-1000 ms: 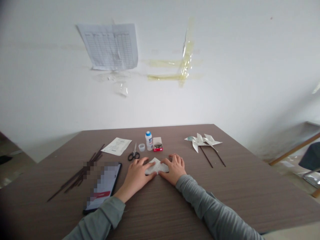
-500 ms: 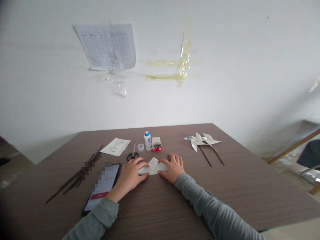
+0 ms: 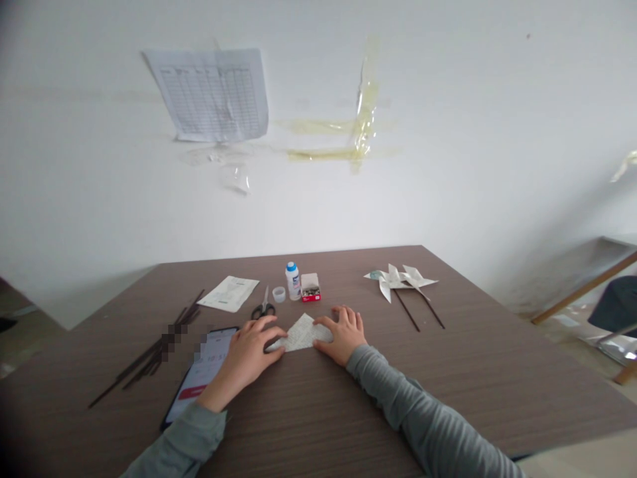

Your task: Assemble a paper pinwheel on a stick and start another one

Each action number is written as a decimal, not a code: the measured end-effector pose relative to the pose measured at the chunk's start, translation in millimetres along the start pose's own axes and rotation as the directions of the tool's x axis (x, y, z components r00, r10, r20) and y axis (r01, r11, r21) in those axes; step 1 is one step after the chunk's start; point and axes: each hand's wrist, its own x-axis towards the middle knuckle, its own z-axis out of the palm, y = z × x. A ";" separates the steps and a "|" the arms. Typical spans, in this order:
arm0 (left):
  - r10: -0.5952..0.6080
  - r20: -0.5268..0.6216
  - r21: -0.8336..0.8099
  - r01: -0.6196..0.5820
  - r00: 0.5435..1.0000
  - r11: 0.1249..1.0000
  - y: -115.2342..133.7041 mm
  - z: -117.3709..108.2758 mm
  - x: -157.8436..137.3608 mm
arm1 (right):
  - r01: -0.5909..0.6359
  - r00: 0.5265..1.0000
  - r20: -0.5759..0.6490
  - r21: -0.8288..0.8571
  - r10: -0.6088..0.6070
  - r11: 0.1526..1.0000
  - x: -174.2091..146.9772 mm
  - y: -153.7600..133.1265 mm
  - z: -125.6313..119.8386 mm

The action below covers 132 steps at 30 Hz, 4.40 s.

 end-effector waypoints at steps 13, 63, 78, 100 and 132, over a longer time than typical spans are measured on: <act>-0.035 0.038 0.050 0.033 0.999 0.998 -6.5 -11.3 -8.6 | -0.013 1.000 0.021 0.000 0.013 1.000 -3.0 -1.9 -6.4; 0.043 0.057 0.008 -0.043 0.997 0.999 28.5 12.2 14.8 | -0.038 0.997 -0.070 -0.016 0.037 0.999 9.8 -11.9 24.2; 0.027 0.147 0.058 -0.035 0.989 0.998 -3.4 -4.4 3.4 | -0.111 0.987 0.103 -0.083 0.119 0.990 5.9 -0.8 -11.5; -0.051 0.092 0.037 0.047 0.994 0.998 -11.1 -12.5 -7.1 | -0.067 0.998 0.008 -0.022 0.067 0.998 10.7 37.5 -7.9; -0.052 0.036 -0.037 0.054 0.998 0.998 44.7 18.6 15.3 | -0.002 0.999 -0.039 0.013 0.003 1.000 10.8 -9.4 11.1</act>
